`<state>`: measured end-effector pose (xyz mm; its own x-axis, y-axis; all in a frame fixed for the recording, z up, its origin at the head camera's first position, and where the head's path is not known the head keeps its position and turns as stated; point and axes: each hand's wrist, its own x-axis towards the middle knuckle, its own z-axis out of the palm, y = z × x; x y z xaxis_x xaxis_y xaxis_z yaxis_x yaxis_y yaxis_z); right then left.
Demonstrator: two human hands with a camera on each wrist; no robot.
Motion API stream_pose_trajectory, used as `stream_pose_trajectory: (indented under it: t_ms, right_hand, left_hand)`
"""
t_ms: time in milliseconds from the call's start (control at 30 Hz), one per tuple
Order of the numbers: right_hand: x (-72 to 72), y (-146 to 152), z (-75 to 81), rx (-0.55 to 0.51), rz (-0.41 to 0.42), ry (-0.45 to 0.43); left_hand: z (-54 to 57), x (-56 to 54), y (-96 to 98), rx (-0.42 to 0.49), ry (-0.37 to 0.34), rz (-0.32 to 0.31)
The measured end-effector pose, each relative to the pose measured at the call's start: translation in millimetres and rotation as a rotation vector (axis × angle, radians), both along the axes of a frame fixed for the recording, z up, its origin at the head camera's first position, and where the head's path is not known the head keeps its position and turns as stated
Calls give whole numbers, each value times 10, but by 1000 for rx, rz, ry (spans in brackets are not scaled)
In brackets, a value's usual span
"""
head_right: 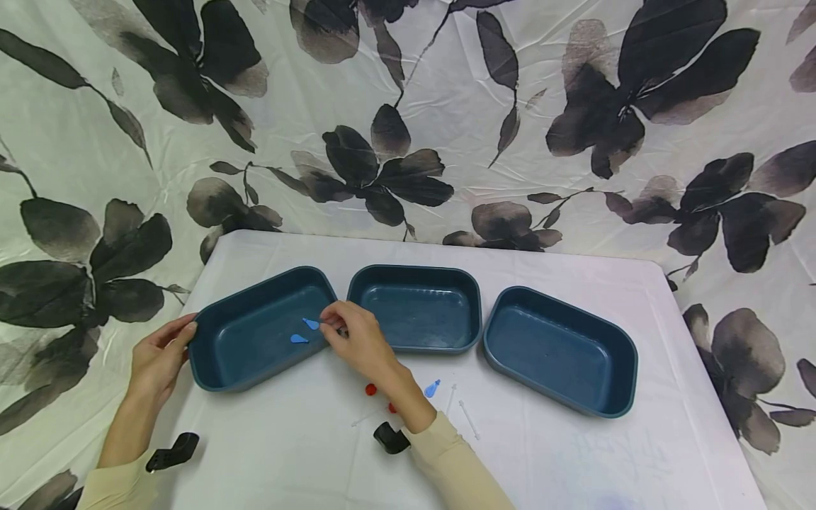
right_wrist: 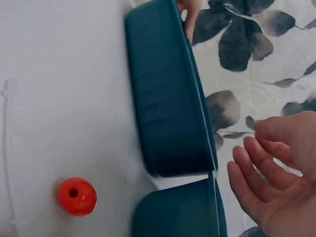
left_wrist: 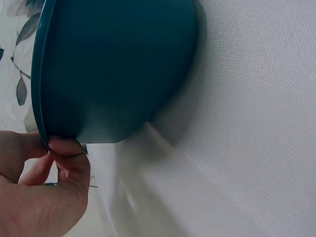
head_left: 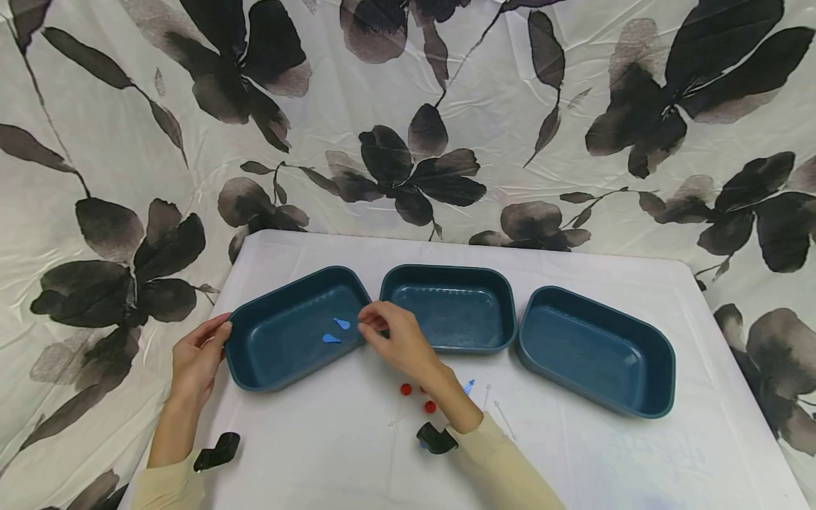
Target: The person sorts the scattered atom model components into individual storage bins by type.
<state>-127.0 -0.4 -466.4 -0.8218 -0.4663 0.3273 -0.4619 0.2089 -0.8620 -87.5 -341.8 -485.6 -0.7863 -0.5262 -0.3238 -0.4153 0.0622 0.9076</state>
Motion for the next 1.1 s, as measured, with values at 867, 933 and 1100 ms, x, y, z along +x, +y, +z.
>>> stream_pose_trajectory:
  t_ms: [867,933,1100]
  right_hand:
    - [317,596,-54,-25,-171,-6]
    - [344,637,-64,-20,-185,5]
    - [407,741,-97,-21,-213,28]
  left_hand:
    - [-9,-11,2,20,2,16]
    - [-7,-10,0,32,3,22]
    - [2,-5,-1,48,7,25]
